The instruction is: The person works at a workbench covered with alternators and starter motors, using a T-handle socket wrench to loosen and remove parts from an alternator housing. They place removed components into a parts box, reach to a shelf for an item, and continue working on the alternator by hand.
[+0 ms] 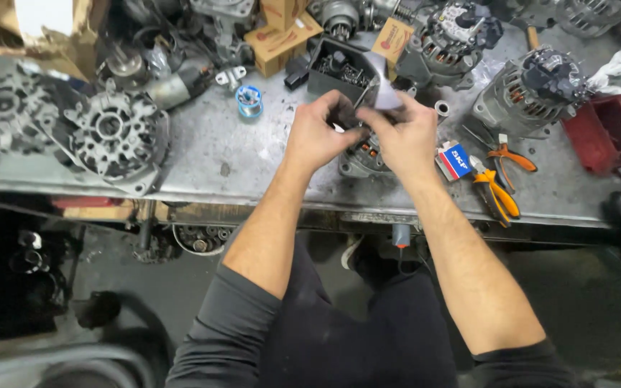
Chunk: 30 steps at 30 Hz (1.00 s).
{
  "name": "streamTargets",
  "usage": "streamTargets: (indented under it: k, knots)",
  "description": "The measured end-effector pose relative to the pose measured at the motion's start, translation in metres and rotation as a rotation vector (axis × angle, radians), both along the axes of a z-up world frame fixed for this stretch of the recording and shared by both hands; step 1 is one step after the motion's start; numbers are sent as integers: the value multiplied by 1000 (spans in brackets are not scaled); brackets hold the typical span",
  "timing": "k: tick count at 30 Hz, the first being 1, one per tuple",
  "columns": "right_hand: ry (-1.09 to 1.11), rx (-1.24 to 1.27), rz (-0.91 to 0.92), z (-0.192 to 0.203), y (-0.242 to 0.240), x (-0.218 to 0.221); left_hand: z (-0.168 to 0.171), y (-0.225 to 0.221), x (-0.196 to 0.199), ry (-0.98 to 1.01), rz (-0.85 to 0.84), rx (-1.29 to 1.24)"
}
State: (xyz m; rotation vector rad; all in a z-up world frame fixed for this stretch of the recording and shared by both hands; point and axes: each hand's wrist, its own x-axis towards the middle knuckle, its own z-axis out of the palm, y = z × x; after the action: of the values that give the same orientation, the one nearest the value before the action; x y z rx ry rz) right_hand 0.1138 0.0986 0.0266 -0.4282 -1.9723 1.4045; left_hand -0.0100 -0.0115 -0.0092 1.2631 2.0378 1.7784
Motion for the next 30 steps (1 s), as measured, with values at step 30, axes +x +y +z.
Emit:
streamTargets:
  k: [30]
  knots:
    - [-285, 1288, 6, 92, 16, 36, -20, 11, -2, 15, -85, -43]
